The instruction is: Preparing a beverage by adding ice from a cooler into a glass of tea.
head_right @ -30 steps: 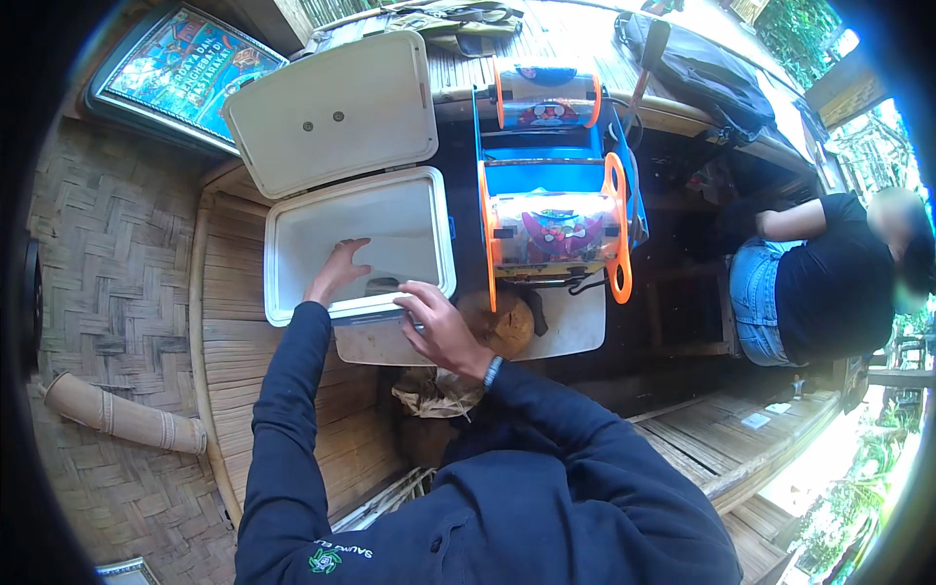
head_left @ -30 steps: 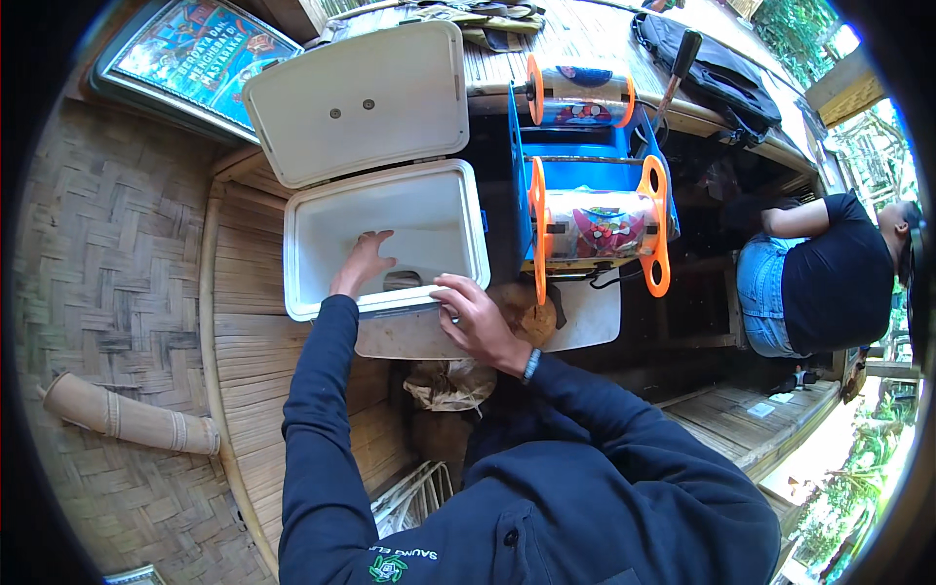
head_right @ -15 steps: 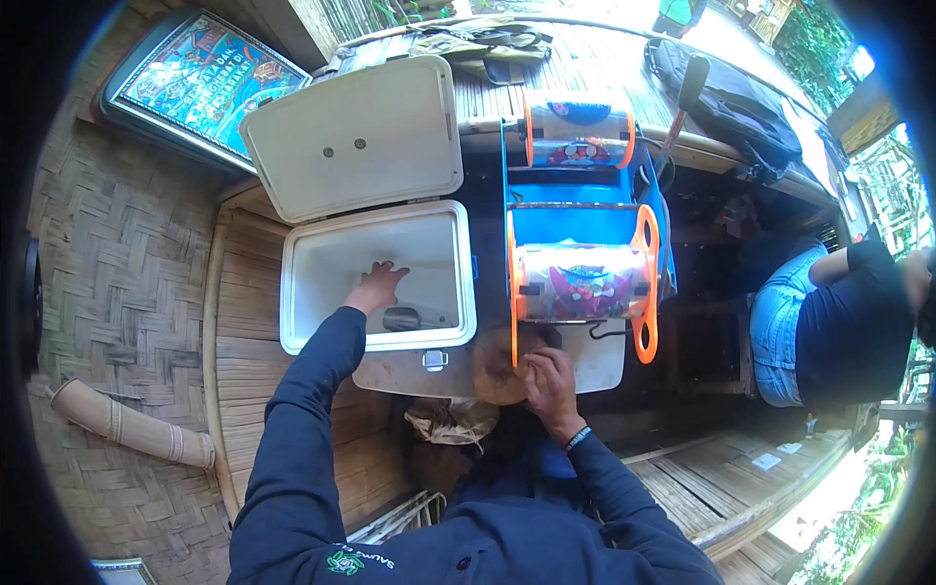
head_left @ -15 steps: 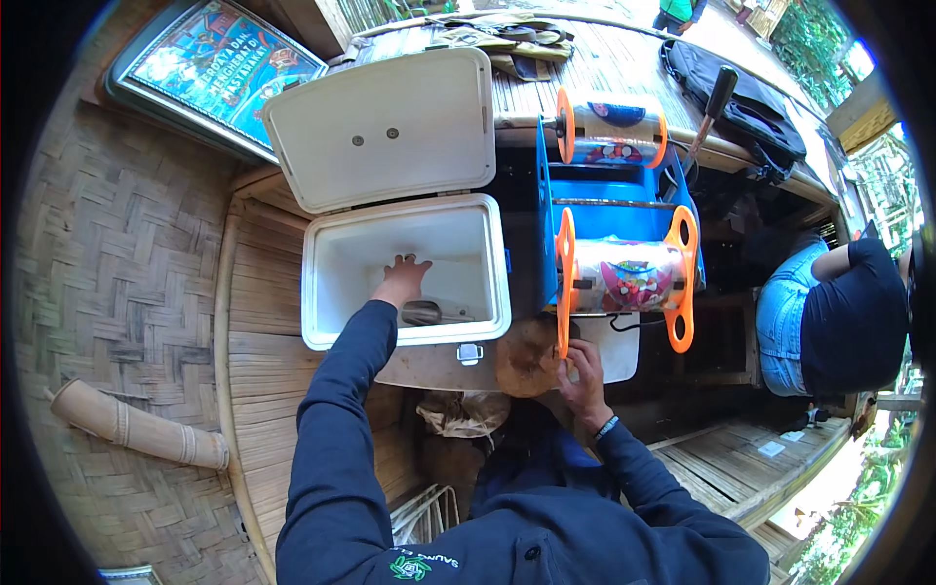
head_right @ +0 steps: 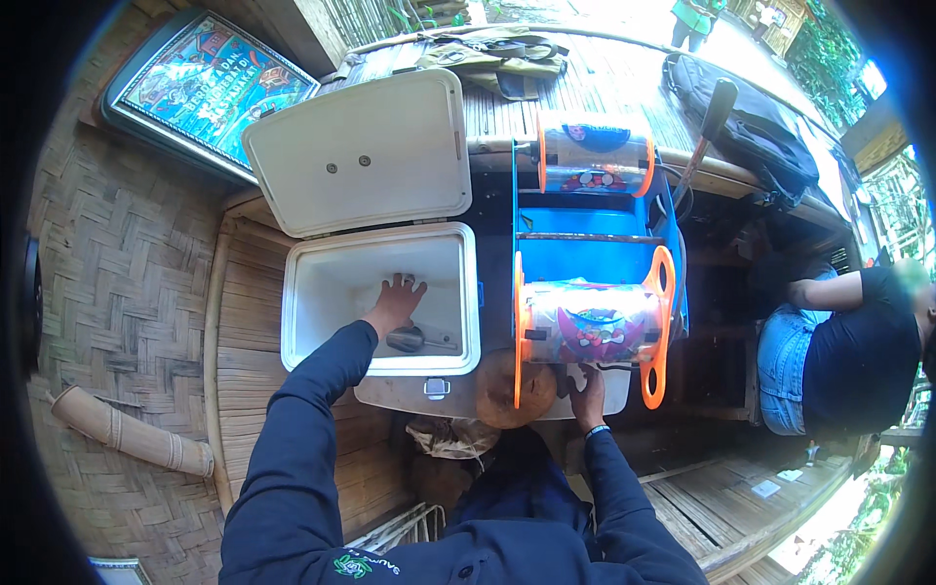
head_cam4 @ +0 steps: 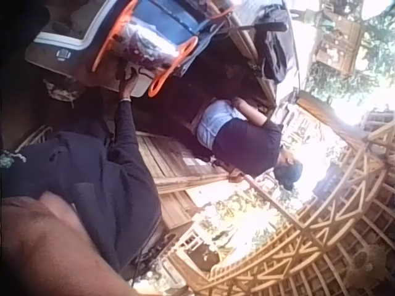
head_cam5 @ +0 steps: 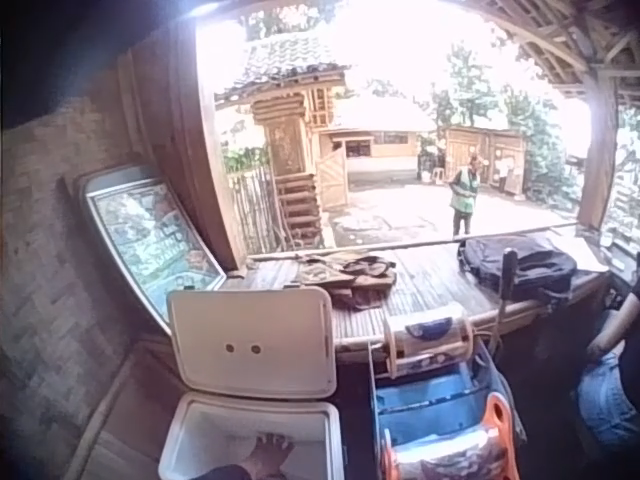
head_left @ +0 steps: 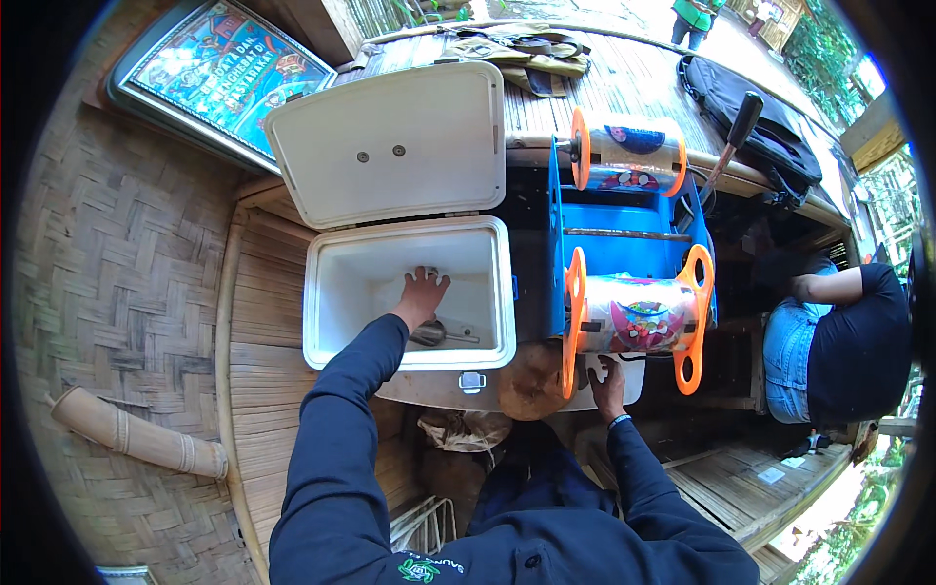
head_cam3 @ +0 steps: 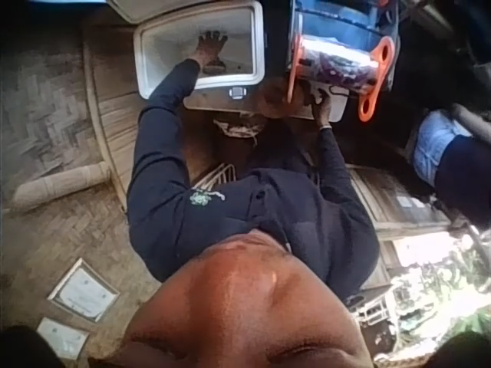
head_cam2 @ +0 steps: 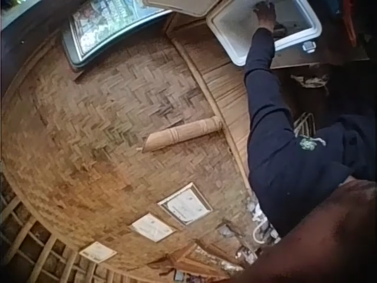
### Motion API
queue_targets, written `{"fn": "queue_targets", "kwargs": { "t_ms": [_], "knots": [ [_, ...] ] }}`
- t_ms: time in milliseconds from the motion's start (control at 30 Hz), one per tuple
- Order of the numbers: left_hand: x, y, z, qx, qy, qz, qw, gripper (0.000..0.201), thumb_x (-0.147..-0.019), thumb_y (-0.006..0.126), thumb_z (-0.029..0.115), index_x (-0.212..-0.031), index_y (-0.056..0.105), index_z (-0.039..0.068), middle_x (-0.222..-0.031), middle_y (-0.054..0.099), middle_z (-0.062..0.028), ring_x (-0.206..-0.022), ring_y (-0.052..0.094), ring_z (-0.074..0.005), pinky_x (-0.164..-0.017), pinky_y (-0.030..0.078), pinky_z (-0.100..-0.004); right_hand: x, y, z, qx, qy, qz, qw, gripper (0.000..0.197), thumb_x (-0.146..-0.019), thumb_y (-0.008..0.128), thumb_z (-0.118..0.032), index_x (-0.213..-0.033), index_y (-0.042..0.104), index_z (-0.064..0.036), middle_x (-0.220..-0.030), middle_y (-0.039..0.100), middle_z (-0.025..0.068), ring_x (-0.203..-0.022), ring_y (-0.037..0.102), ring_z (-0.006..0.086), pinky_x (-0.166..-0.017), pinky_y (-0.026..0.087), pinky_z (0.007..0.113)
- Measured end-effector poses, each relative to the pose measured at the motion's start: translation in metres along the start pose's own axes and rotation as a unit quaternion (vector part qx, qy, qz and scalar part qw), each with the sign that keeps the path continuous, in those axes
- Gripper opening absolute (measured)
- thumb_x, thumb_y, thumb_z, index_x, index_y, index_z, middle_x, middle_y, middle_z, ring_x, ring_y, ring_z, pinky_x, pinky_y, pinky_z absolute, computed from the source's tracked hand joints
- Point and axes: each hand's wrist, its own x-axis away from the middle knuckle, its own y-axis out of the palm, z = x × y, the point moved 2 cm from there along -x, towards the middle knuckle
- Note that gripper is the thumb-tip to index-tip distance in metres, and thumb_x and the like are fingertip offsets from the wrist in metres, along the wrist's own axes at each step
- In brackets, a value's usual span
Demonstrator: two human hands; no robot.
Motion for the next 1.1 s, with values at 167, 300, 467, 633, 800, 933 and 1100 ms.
{"fn": "queue_targets", "kwargs": {
  "t_ms": [167, 300, 467, 633, 800, 933, 1100],
  "knots": [
    [-0.006, 0.002, 0.002, -0.030, -0.021, -0.007, 0.999, 0.091, -0.060, 0.086, 0.024, -0.139, 0.042, 0.016, -0.134, 0.053, -0.0156, -0.126, 0.045, -0.0424, -0.095, 0.043, -0.0589, 0.002, 0.027, 0.020, 0.031, 0.009, -0.074, 0.997, 0.043, -0.082, 0.073, -0.018, -0.117, 0.058, 0.0009, -0.106, 0.063, 0.0209, -0.094, 0.061, 0.0348, -0.081, 0.050, 0.042],
    [-0.003, 0.002, 0.006, -0.021, -0.031, 0.013, 0.999, 0.077, -0.064, 0.082, 0.020, -0.132, 0.047, 0.014, -0.125, 0.059, -0.0129, -0.123, 0.045, -0.0393, -0.097, 0.036, -0.0604, 0.007, 0.041, 0.023, 0.058, 0.085, -0.109, 0.989, 0.039, -0.087, 0.066, -0.022, -0.118, 0.057, 0.0001, -0.104, 0.063, 0.0251, -0.095, 0.061, 0.0395, -0.081, 0.050, 0.045],
    [-0.005, 0.007, 0.004, -0.018, -0.039, -0.004, 0.999, 0.095, -0.057, 0.088, 0.027, -0.139, 0.042, 0.014, -0.138, 0.051, -0.0148, -0.128, 0.042, -0.0414, -0.097, 0.038, -0.0633, 0.006, 0.047, 0.023, 0.018, 0.107, -0.122, 0.986, 0.059, -0.075, 0.074, -0.011, -0.127, 0.048, -0.0031, -0.107, 0.060, 0.0261, -0.098, 0.059, 0.0439, -0.082, 0.048, 0.050],
    [-0.005, 0.009, 0.004, -0.022, -0.047, -0.005, 0.999, 0.099, -0.056, 0.088, 0.028, -0.141, 0.040, 0.012, -0.143, 0.045, -0.0154, -0.131, 0.038, -0.0411, -0.100, 0.035, -0.0641, 0.006, 0.045, 0.016, 0.016, 0.076, -0.097, 0.992, 0.030, -0.085, 0.058, -0.007, -0.115, 0.055, -0.0013, -0.103, 0.063, 0.0262, -0.096, 0.061, 0.0442, -0.081, 0.050, 0.048],
    [-0.008, 0.008, 0.014, -0.019, -0.040, 0.004, 0.999, 0.089, -0.063, 0.084, 0.024, -0.140, 0.041, 0.011, -0.140, 0.048, -0.0159, -0.127, 0.041, -0.0428, -0.099, 0.036, -0.0625, 0.008, 0.044, 0.031, 0.029, 0.059, -0.100, 0.993, 0.033, -0.084, 0.062, -0.009, -0.116, 0.055, -0.0009, -0.105, 0.063, 0.0260, -0.097, 0.061, 0.0446, -0.082, 0.050, 0.048],
    [-0.006, 0.028, 0.007, -0.077, -0.037, 0.080, 0.993, 0.078, -0.063, 0.082, 0.024, -0.133, 0.048, 0.011, -0.128, 0.056, -0.0164, -0.119, 0.047, -0.0393, -0.095, 0.038, -0.0616, 0.009, 0.054, 0.033, 0.015, 0.043, -0.102, 0.994, 0.040, -0.085, 0.066, -0.017, -0.119, 0.054, -0.0009, -0.109, 0.063, 0.0264, -0.102, 0.060, 0.0450, -0.085, 0.049, 0.047],
    [-0.015, 0.000, 0.022, -0.063, 0.024, 0.038, 0.997, 0.083, -0.061, 0.085, 0.029, -0.131, 0.048, 0.003, -0.126, 0.057, -0.0176, -0.117, 0.049, -0.0388, -0.098, 0.041, -0.0539, 0.012, 0.048, 0.056, 0.032, 0.086, -0.107, 0.990, 0.043, -0.085, 0.068, -0.020, -0.121, 0.055, 0.0002, -0.112, 0.062, 0.0268, -0.108, 0.059, 0.0446, -0.088, 0.049, 0.046]
  ]
}}
